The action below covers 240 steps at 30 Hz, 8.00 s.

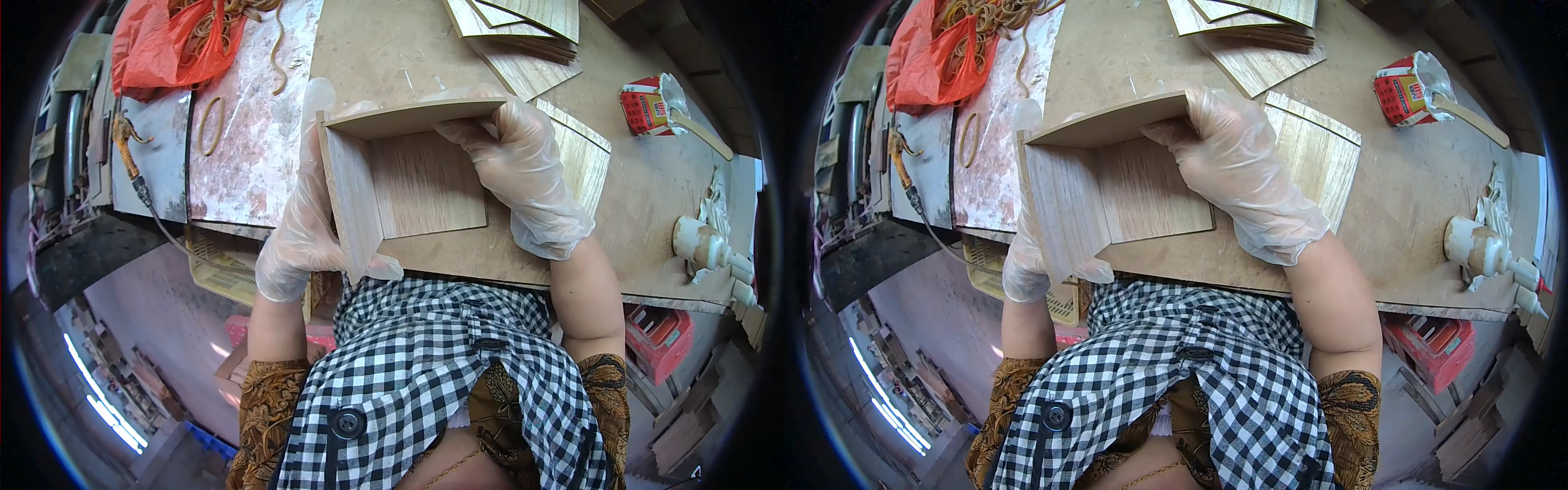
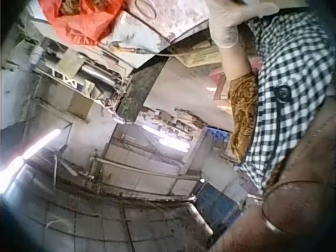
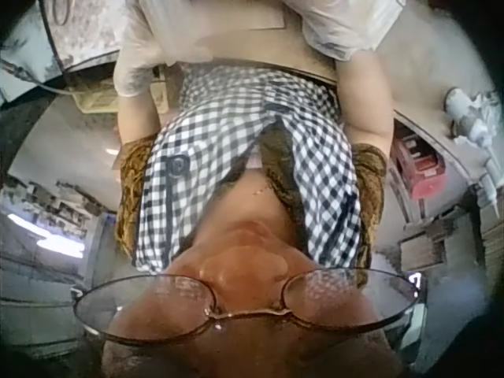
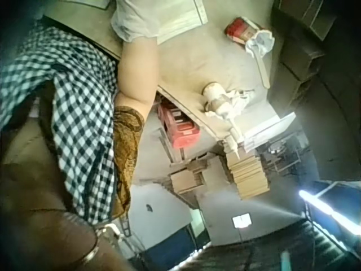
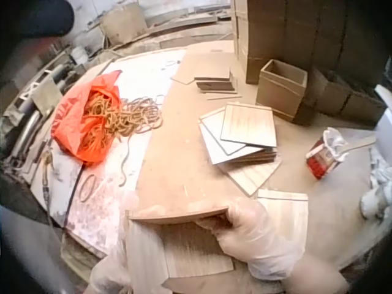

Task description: The person assembles small wooden boxes by hand. They pick up pre-cut wooden panels, apply glue to the edges, and fit the pieces together to form a box structure. The person secures the assembled boxes with rubber bands and places them on the table.

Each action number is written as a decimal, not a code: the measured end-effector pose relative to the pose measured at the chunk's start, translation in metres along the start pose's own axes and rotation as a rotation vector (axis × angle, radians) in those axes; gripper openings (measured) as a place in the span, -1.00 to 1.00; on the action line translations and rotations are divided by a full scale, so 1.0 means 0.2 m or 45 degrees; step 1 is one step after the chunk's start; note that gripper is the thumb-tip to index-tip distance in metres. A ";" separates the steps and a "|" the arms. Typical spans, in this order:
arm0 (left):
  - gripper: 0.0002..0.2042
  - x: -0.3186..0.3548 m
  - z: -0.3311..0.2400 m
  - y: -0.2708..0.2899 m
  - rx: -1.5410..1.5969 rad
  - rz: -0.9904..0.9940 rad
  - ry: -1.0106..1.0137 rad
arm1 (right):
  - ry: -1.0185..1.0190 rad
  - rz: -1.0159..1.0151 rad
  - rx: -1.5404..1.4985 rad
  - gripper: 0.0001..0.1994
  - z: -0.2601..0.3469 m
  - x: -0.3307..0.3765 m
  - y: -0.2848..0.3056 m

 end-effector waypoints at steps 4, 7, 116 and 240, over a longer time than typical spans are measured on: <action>0.58 0.01 0.01 -0.01 0.079 -0.004 0.028 | -0.006 0.029 0.009 -0.84 0.00 0.00 0.00; 0.58 0.01 0.01 -0.01 0.072 0.006 0.031 | -0.038 0.055 -0.018 -0.83 -0.03 0.02 -0.01; 0.28 -0.40 -0.51 -0.99 -1.529 0.263 -0.771 | -0.238 -0.675 -0.057 -0.86 0.19 0.80 0.57; 0.39 0.04 -0.10 -0.75 -0.082 0.685 -0.515 | -0.433 -0.148 -0.769 0.56 0.34 0.62 0.35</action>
Point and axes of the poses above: each hand's wrist, its own x-axis away from the middle knuckle, its own y-axis out of the back of the hand, z = x × y, the point moved 3 cm from there along -x, towards the middle knuckle, and after that the axes turned 13 degrees about y, right-handed, at the moved point
